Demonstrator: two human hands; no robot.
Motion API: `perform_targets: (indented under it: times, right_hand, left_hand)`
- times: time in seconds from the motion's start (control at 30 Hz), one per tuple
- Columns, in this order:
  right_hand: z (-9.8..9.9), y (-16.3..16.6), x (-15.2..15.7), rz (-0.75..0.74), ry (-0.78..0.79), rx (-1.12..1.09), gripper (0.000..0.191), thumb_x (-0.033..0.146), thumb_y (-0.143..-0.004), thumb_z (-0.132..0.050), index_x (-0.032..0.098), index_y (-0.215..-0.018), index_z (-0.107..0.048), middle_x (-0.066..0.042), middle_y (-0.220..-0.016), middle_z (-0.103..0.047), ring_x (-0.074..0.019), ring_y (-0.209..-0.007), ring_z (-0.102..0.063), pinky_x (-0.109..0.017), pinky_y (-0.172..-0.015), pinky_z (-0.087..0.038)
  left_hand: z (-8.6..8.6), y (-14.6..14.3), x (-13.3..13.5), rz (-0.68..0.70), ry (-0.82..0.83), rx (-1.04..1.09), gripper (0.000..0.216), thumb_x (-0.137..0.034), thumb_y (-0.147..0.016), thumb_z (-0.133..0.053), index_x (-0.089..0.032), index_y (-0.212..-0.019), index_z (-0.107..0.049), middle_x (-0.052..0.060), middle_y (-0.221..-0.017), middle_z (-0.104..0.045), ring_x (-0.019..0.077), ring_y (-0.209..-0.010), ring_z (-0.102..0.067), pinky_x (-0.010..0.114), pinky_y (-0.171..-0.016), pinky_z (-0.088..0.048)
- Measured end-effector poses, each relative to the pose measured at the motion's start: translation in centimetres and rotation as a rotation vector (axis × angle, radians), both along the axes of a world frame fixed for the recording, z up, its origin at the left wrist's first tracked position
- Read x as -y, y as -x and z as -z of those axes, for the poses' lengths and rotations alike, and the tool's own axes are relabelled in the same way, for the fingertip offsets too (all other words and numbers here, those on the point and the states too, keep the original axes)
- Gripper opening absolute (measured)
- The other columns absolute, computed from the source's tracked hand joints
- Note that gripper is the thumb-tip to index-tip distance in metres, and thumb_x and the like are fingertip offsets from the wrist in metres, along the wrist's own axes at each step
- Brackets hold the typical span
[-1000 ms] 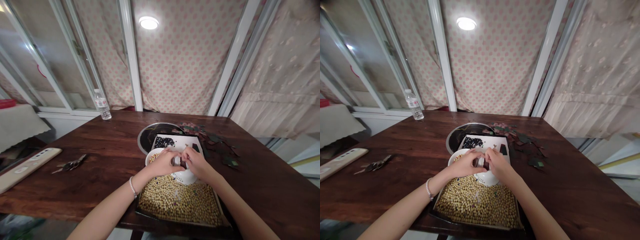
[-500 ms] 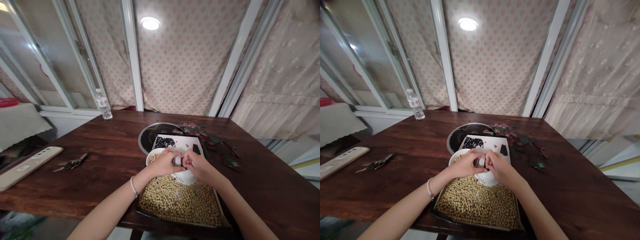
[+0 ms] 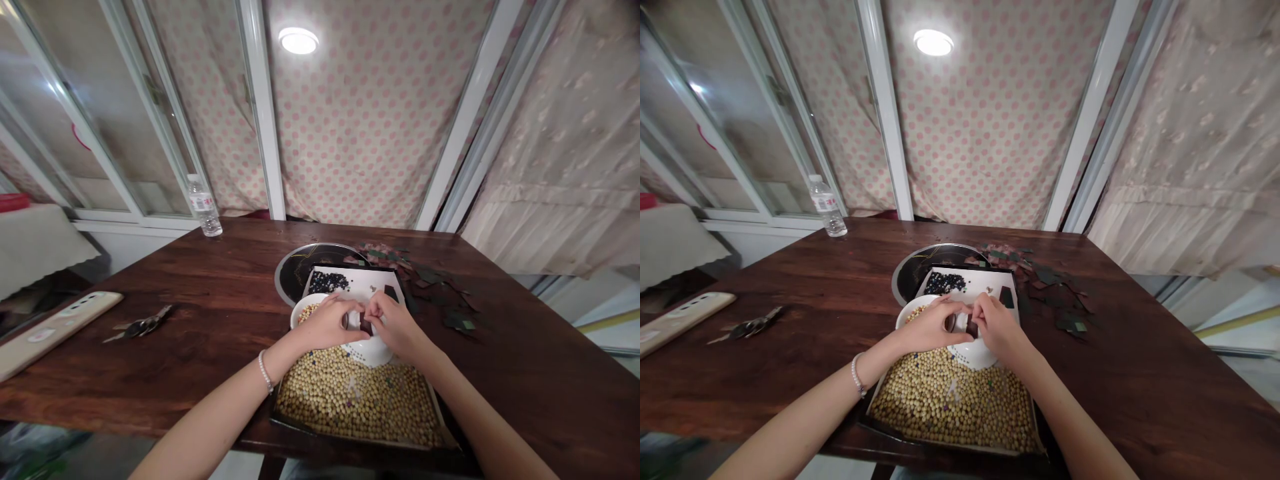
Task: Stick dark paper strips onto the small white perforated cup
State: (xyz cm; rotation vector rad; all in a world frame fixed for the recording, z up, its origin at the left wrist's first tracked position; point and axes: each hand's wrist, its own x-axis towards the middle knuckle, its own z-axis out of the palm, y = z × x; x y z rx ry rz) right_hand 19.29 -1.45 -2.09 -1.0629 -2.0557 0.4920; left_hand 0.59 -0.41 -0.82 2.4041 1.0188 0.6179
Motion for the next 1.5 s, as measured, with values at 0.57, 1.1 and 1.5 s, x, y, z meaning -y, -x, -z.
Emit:
perform_targets:
  times: [0.57,1.1,1.5]
  right_hand:
    - [-1.0,-0.3,0.9,-0.114,0.083,0.013,0.021,0.003,-0.072,-0.045,0.022,-0.073,-0.037,0.001,-0.071,-0.053,-0.0150,-0.066,-0.049,-0.026,-0.061,-0.036]
    - [-0.1,0.4,0.1,0.034,0.013,-0.037,0.023,0.001,-0.070,-0.041,0.023,-0.078,-0.038,-0.001,-0.074,-0.052,-0.0185,-0.071,-0.052,-0.029,-0.062,-0.038]
    - [-0.4,-0.1,0.3,-0.062,0.086,0.000,0.024,0.001,-0.070,-0.042,0.023,-0.077,-0.035,0.000,-0.075,-0.052,-0.0174,-0.070,-0.051,-0.028,-0.064,-0.038]
  left_hand:
    - [-0.1,0.0,-0.1,0.025,0.001,0.000,0.034,-0.041,-0.072,-0.071,-0.023,-0.099,-0.061,0.000,-0.104,-0.067,0.0222,-0.102,-0.058,0.050,-0.110,-0.019]
    - [-0.1,0.0,-0.1,0.011,0.006,-0.005,0.039,-0.042,-0.071,-0.072,-0.024,-0.104,-0.060,0.001,-0.105,-0.068,0.0234,-0.104,-0.059,0.049,-0.111,-0.019]
    - [-0.3,-0.1,-0.1,0.032,0.041,0.008,0.038,-0.040,-0.072,-0.073,-0.024,-0.104,-0.060,0.000,-0.110,-0.067,0.0232,-0.108,-0.057,0.049,-0.111,-0.017]
